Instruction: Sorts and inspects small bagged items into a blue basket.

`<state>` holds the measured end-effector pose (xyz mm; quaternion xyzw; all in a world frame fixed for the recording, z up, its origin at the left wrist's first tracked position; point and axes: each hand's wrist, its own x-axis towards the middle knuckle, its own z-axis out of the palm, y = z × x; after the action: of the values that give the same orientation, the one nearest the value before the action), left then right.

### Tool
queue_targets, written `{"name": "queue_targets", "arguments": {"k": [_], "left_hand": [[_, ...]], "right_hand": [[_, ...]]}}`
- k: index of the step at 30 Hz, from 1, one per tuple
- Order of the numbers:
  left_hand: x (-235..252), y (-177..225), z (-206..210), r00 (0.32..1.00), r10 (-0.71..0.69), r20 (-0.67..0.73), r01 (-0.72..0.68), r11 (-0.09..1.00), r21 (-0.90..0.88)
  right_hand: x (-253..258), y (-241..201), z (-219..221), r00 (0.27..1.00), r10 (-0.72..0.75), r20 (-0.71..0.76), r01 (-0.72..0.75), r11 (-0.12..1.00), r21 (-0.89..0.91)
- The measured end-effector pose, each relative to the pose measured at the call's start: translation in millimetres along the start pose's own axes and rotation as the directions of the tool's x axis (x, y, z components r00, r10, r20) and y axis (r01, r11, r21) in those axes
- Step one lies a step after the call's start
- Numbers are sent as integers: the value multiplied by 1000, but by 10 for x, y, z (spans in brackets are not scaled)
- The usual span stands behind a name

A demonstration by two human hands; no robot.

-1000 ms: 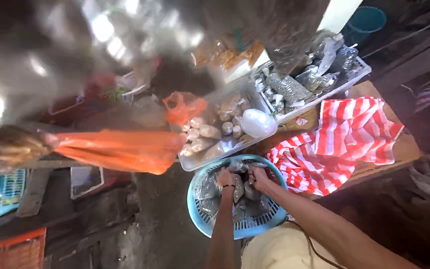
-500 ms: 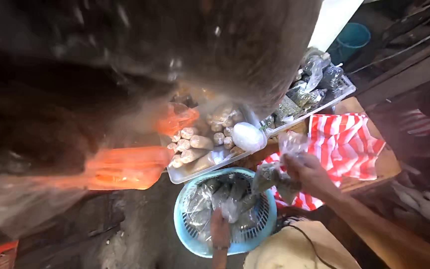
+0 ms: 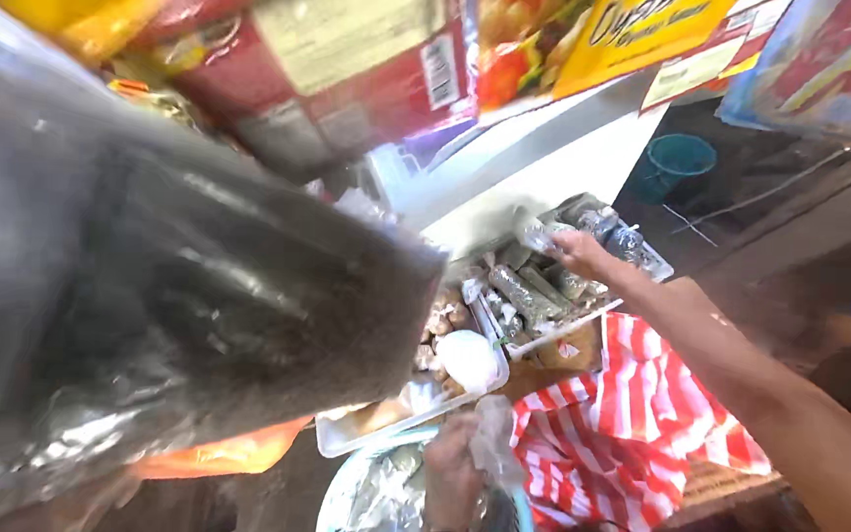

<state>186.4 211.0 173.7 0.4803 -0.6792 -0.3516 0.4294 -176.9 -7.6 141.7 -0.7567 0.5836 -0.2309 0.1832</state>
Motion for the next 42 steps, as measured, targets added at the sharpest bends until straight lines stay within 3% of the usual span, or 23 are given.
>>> {"name": "queue_targets", "arguments": {"k": [4,8,12,15,18,21,24,27,30,32,33,35,37,38,39,40,42], "left_hand": [[1014,203,420,974,225,-4,-225,974,-13],[1957,324,864,933,359,-14,-355,927,121],[2472,67,1298,910,412,-37,-395,891,223],[2436,-397,1774,907,419,47,-414,866,282],[2027,-806,2230,880,343,330,-439,851,287],[1539,-841,2452,802,78,592,-336,878,340],[953,-672,2498,804,68,591,-312,893,323],[153,-467,2278,825,129,550,-309,918,247],[-717,-373,1783,739,97,666,-285,942,179],[-1244,-447,1354,636,-41,770,-132,978,161],[-1442,-500,1123,634,-130,762,3,986,166],[-1774,-616,686,769,-279,575,209,960,186],[-1974,-711,273,819,-445,363,388,894,222],[-2039,-757,60,775,-549,312,487,834,259],[-2074,-789,-155,682,-668,297,585,743,325],[-2101,-838,-340,565,-775,283,649,629,428],[-2187,-1006,-580,364,-913,186,674,395,625]], "right_hand": [[-579,685,443,957,140,254,-91,977,-194],[-1200,935,693,960,204,193,-186,976,-112],[-1374,917,725,953,251,171,-254,967,-9],[-1408,888,742,948,271,165,-282,958,44],[-1455,853,793,966,245,85,-252,964,85],[-1540,748,854,969,225,-101,-210,967,143],[-1656,586,899,939,225,-259,-190,970,152],[-1809,282,899,893,303,-333,-276,953,128],[-1978,-73,932,876,288,-388,-265,958,114],[-2062,-397,1042,903,189,-385,-159,981,111],[-2080,-571,1130,922,125,-367,-85,989,124],[-2121,-966,1351,959,-13,-284,68,981,184],[-2181,-1421,1643,977,-156,-146,189,952,241],[-2202,-1671,1812,977,-211,-29,210,937,277],[-2217,-1919,1990,961,-237,143,184,932,311],[-2213,-2139,2182,899,-236,368,121,943,309],[-2153,-2446,2662,657,-184,731,76,981,178]]}}
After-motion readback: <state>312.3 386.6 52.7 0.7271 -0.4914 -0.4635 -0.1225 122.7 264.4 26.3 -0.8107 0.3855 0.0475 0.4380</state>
